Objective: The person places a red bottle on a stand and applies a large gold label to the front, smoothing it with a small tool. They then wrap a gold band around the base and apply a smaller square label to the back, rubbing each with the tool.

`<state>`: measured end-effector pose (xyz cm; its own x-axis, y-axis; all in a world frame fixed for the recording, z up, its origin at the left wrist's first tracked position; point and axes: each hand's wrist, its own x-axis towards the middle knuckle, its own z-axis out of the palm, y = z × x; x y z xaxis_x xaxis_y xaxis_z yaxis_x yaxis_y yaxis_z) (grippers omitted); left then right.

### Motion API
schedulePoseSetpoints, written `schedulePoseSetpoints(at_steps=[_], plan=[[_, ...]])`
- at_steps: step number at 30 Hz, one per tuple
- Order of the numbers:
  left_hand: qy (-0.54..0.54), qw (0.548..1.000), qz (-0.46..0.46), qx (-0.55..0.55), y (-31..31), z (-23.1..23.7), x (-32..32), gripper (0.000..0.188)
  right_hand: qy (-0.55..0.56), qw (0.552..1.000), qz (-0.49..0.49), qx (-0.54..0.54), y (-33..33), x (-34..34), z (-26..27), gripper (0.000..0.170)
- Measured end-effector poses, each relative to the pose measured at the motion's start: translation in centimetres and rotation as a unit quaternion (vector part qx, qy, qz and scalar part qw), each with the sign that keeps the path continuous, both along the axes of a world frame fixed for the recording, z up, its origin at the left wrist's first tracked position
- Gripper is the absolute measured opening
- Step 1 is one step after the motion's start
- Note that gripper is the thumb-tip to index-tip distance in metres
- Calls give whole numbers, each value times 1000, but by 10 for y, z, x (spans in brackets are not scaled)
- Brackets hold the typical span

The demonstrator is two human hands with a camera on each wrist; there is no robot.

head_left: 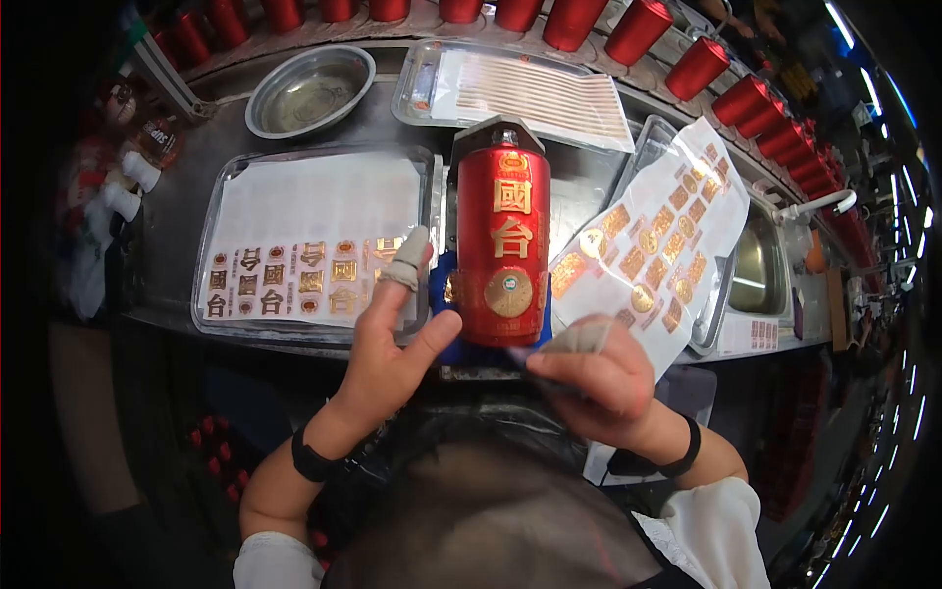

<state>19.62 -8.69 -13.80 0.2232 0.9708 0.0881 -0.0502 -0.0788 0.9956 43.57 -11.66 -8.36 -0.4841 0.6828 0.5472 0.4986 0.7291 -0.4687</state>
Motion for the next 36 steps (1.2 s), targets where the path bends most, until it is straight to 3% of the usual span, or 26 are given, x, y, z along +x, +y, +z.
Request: schedulePoseSetpoints(at_steps=[4, 5, 8, 11, 14, 15, 16, 19, 20, 22, 24, 25, 30, 36], plan=[[17, 1000, 6, 14, 1, 1, -1, 72, -85, 988, -54, 114, 7, -29, 1, 23], [11, 1000, 7, 2, -1, 0, -2, 72, -93, 984, -41, 145, 2, -38, -9, 17], [0, 1000, 12, -20, -7, -7, -6, 70, -78, 990, 80, 83, -8, -51, -21, 12], [1, 1000, 13, -26, -11, -12, -9, 68, -66, 984, -22, 164, 6, -49, -4, 14], [10, 1000, 3, -23, -7, -13, -7, 66, -57, 992, 27, 114, 1, -50, -13, 16], [9, 1000, 2, -23, -7, -12, -4, 65, 0, 999, 34, 24, -3, -49, -12, 19], [9, 1000, 1, -27, -9, -11, -2, 63, 28, 999, -28, -26, -2, -47, -8, 20], [261, 947, -20, 186, -7, -6, -9, 59, 101, 967, -188, -142, 8, -28, -2, 25], [263, 944, -33, 195, -10, -4, -9, 49, 158, 934, -229, -223, 1, -17, -7, 22], [348, 895, -72, 270, -13, 3, -12, 48, 217, 878, -295, -308, -12, 11, -23, 21], [373, 884, -85, 268, -13, 7, -7, 39, 283, 818, -313, -391, -14, 27, -25, 22], [392, 871, -82, 285, -10, 11, -3, 37, 342, 795, -297, -403, -16, 27, -22, 23], [463, 818, -87, 329, -3, 33, 19, 36, 336, 813, -243, -408, -16, 14, -26, 24], [466, 797, -66, 378, -9, 14, 30, 31, 377, 783, -250, -426, -19, 23, -33, 23]])
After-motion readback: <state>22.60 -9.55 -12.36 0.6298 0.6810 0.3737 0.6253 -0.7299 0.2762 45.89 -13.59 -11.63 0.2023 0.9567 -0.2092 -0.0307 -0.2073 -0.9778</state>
